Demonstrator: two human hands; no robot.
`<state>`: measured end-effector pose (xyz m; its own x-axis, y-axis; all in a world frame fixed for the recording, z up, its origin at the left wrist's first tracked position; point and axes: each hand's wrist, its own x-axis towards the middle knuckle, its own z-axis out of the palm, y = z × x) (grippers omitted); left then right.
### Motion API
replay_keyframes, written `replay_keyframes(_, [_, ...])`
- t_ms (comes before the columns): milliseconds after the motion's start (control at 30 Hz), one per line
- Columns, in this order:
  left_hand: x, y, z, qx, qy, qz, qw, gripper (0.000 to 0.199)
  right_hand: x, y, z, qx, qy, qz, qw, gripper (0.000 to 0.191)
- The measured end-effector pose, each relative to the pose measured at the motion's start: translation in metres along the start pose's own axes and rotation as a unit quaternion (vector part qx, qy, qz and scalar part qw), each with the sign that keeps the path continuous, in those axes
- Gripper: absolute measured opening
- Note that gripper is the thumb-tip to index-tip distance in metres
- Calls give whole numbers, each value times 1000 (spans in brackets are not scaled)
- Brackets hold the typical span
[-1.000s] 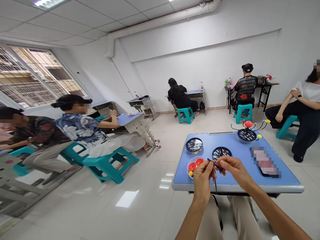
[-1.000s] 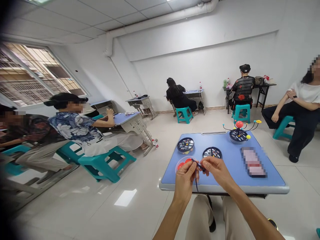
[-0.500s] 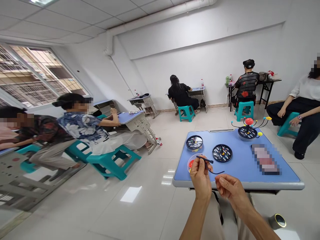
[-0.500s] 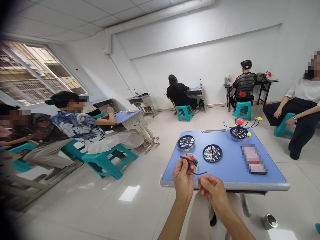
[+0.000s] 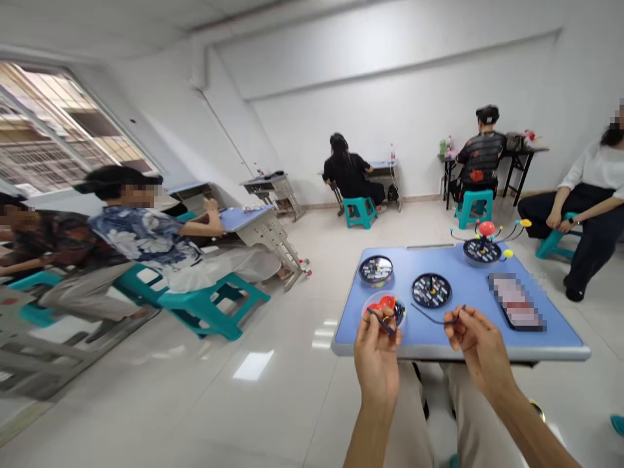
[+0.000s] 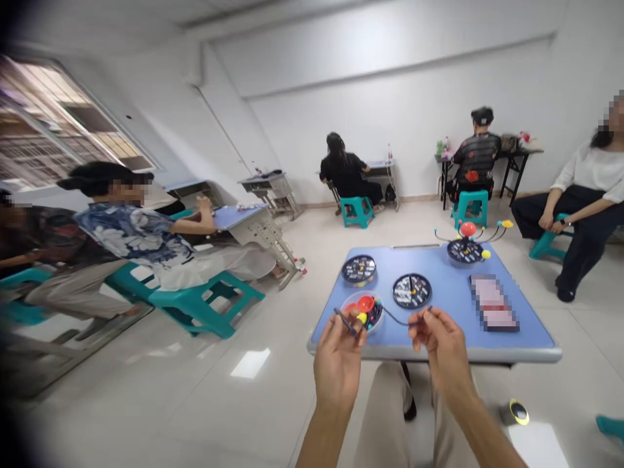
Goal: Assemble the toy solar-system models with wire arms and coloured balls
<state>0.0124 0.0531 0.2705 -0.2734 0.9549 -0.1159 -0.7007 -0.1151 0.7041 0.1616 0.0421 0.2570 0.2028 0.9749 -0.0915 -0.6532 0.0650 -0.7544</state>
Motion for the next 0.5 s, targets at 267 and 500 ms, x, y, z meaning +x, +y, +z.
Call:
replay_keyframes(267, [-25,2,8,64,-49,-92,992,35,-8,-22,-3,-34,-36,-20,999,14])
replay_keyframes(500, [-29,-7,16,82,-93,-97,987,30,-10,-20,-5,-60,-54,-29,996,16])
